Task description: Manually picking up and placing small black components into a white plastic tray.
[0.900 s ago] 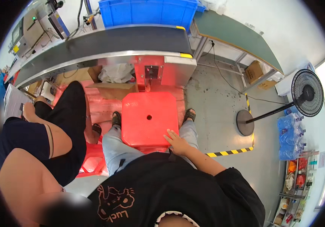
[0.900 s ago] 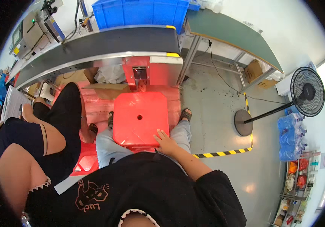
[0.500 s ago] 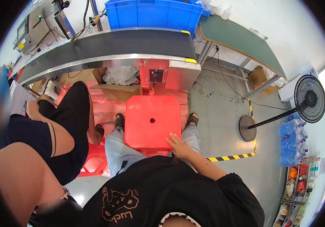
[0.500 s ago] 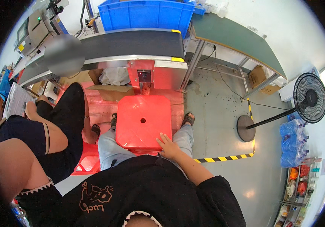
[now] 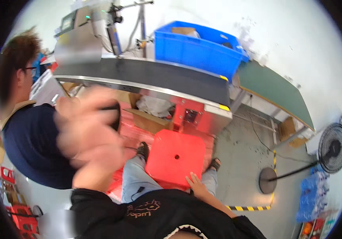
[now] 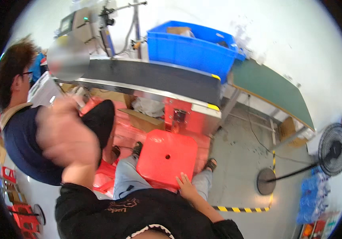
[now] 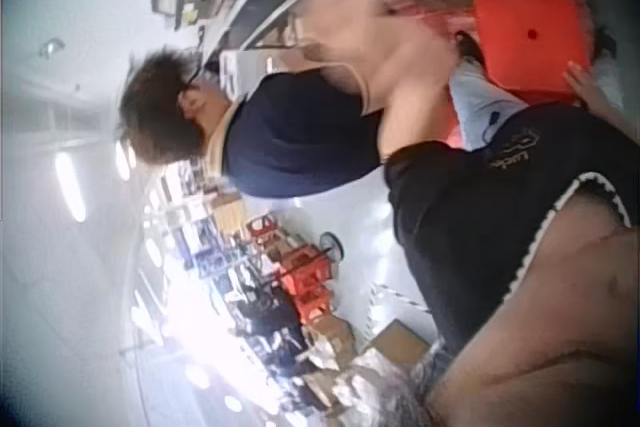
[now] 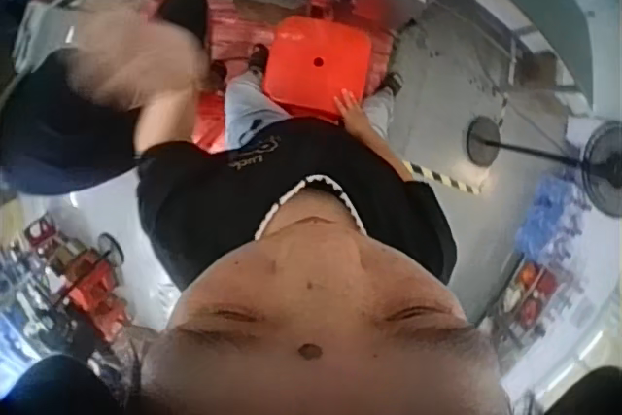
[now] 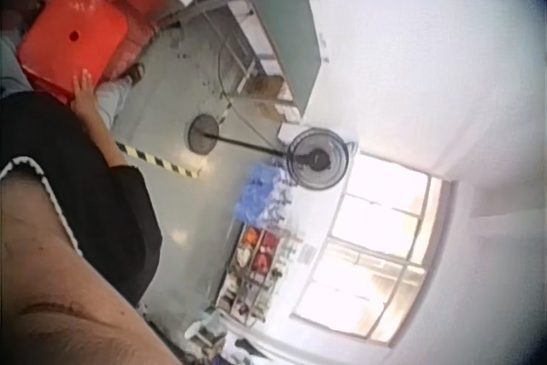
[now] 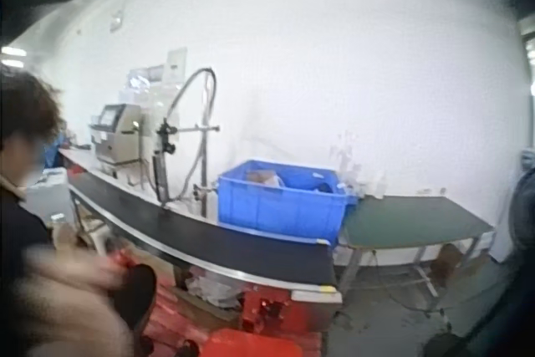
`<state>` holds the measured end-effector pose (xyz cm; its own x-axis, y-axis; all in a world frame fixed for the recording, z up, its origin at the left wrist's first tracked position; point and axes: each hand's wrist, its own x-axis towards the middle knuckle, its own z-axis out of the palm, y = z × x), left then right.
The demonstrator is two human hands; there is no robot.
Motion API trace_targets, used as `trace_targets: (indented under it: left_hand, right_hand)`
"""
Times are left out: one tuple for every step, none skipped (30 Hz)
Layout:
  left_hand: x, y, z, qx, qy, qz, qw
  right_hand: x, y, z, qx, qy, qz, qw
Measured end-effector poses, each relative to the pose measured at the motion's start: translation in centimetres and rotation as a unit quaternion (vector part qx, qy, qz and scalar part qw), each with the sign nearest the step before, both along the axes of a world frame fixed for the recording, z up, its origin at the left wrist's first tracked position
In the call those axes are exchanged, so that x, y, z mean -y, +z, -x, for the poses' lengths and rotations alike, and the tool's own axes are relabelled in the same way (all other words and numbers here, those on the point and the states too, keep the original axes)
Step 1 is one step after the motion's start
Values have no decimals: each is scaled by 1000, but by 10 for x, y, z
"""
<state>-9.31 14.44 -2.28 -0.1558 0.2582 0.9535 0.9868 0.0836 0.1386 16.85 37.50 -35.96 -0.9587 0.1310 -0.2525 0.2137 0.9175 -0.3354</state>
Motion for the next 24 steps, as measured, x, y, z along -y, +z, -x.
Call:
trace_targets:
  left_hand:
    - [-8,-27,-7,55,-7,106,993]
    - [-26,-74,-6,109,61,239,963]
    - [-47,-132,-14,224,48,212,950]
    - [-55,-185,-28,305,78,281,906]
    - [-54,-240,-39,404,108,426,802]
    - [-49,-259,-52,420,138,551,708]
    - [-44,-295,-59,388,147,594,689]
    - [-39,-311,-64,344,130,661,654]
    - [-35,-321,-70,349,134,654,658]
    - [-32,-328,-75,332,138,678,641]
    - [-33,-332,-76,315,143,701,624]
    - [-38,-331,-74,317,144,696,628]
    - [-42,-329,-72,333,145,715,597]
    - [-42,-329,-71,351,149,734,562]
    - [-43,-329,-72,355,151,731,563]
    - [-43,-329,-74,341,167,740,555]
    - [-46,-329,-74,324,183,750,547]
    - [-49,-333,-74,326,184,748,547]
    - [-53,-339,-75,321,196,757,533]
    - [-57,-345,-75,316,209,766,519]
    - [-58,-349,-76,319,210,765,519]
    - [-59,-354,-76,313,222,761,523]
    - [-60,-358,-76,305,233,758,527]
    - [-62,-363,-77,308,234,757,526]
  right_hand:
    - [5,7,7,-15,30,6,999]
    - [3,-2,7,-43,51,0,998]
    - [-1,-15,4,-66,64,-8,996]
    - [-4,-25,0,-74,66,-8,995]
    - [-8,-32,-1,-77,67,-10,995]
    - [-9,-30,0,-81,90,-14,993]
    - [-7,-21,-1,-55,75,-1,996]
    - [-6,-15,-3,-28,49,11,998]
    - [-6,-12,-2,-29,57,5,998]
    - [-6,-10,-2,-47,58,39,996]
    - [-10,-11,-3,-64,59,74,993]
    - [-16,-27,3,-114,82,91,986]
    - [-28,-38,4,-114,85,86,986]
    - [-29,-33,9,-87,49,77,992]
    - [-27,-24,12,-59,9,67,996]
    - [-25,-19,15,-58,14,66,996]
    - [-24,-16,18,-18,-12,22,1000]
    - [-23,-14,21,22,-37,-21,999]
    - [-20,-15,21,22,-34,-22,999]
    - [-17,-18,19,21,-29,-37,999]
    - [-17,-22,17,20,-23,-53,998]
    - [-18,-25,16,20,-19,-53,998]
    - [-19,-29,14,19,-4,-74,997]
    - [-21,-32,13,18,11,-95,995]
